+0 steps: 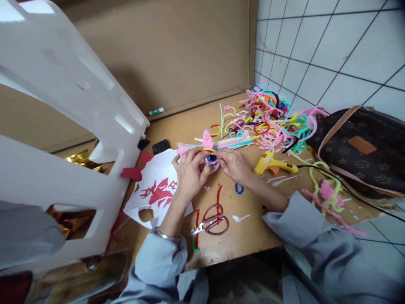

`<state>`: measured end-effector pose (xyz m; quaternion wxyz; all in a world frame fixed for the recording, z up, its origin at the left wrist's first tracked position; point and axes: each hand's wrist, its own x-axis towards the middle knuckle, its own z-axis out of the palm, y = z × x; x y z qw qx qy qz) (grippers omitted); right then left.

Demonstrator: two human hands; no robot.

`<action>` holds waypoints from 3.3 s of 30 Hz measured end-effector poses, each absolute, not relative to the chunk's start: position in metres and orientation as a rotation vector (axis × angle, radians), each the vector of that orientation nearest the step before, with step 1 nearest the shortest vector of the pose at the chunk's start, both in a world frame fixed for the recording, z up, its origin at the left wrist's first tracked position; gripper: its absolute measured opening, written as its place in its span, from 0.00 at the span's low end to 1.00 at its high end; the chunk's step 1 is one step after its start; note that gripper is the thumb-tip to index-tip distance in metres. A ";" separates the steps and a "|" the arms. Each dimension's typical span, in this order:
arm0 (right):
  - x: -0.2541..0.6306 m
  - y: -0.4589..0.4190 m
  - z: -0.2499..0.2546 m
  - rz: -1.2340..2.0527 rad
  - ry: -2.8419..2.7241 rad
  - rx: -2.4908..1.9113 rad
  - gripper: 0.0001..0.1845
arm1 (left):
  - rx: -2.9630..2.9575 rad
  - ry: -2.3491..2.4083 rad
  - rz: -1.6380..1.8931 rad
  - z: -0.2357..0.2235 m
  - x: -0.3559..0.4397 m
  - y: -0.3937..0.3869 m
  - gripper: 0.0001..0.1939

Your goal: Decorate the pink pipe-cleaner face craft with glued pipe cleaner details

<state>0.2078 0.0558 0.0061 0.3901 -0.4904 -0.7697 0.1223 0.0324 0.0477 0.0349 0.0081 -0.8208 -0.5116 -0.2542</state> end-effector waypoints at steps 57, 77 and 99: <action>0.220 0.059 0.010 0.603 -1.716 -1.406 0.07 | -2.643 -1.663 -0.877 0.038 0.022 0.048 0.16; 0.218 0.071 0.015 0.710 -1.745 -1.492 0.06 | -2.672 -1.715 -0.876 0.041 0.025 0.049 0.15; 0.219 0.075 -0.002 0.768 -1.659 -1.389 0.05 | -2.939 -1.721 -0.949 0.056 0.004 0.048 0.36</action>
